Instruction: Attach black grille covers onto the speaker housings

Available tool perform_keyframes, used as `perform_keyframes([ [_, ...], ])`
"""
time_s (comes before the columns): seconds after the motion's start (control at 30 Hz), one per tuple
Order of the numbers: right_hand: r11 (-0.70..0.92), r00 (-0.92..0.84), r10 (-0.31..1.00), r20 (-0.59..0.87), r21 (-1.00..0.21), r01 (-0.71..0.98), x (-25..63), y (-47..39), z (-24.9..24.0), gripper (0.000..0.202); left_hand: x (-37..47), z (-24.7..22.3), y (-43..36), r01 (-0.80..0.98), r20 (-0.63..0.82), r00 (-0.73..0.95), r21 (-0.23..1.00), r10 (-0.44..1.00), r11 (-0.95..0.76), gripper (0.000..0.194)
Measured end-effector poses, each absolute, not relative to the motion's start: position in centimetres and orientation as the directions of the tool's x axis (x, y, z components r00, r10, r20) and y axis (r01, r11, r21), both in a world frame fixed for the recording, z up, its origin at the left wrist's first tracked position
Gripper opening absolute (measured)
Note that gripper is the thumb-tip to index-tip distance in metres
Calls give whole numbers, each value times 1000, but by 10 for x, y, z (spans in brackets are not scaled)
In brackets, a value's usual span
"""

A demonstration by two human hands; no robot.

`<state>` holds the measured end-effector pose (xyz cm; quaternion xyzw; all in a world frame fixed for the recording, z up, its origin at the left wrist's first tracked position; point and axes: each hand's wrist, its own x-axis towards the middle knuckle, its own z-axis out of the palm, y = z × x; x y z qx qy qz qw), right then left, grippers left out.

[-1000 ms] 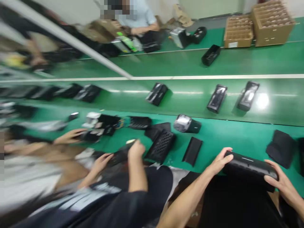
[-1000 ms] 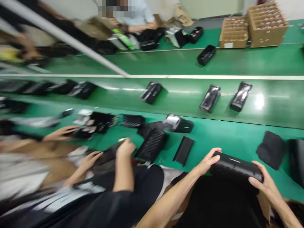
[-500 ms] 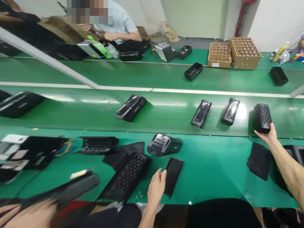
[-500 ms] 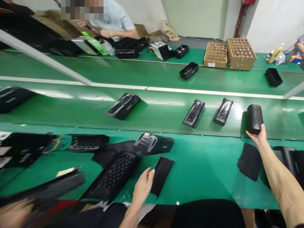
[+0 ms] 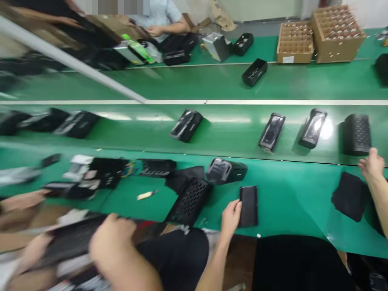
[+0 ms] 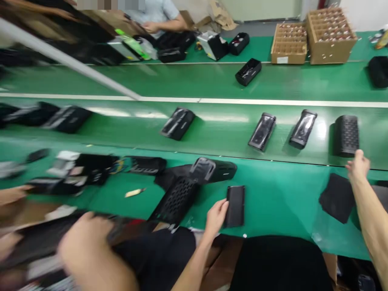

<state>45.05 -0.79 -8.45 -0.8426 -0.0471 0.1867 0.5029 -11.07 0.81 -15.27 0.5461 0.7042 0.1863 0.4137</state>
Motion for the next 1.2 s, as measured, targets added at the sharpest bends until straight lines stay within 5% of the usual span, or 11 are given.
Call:
perform_keyframes([
  [0.1,-522,798,432,-420,-838,-158,375,-28,-93,34,-73,-152,-2,526,-420,-16,768,907,365,45],
  [0.23,-593,397,686,-609,-785,-179,260,-72,-98,58,-13,-139,-4,368,-461,85,838,883,403,45],
  [0.3,-576,205,784,-586,-810,-111,228,-84,-94,68,12,-126,-5,280,-470,152,864,870,418,45],
  [0.4,-473,152,870,-469,-881,-10,221,-88,-78,64,36,-108,-7,163,-479,239,877,845,451,47],
  [0.7,-468,208,863,-459,-884,-11,233,-90,-50,60,63,-91,-16,-313,-597,368,643,713,699,62],
  [1.0,-464,226,858,-462,-884,-45,226,-93,-50,63,46,-81,-26,-134,-515,484,755,707,642,51],
  [1.2,-501,159,832,-532,-843,-197,227,-94,-63,62,62,-81,-12,-376,-669,544,345,506,860,73],
])
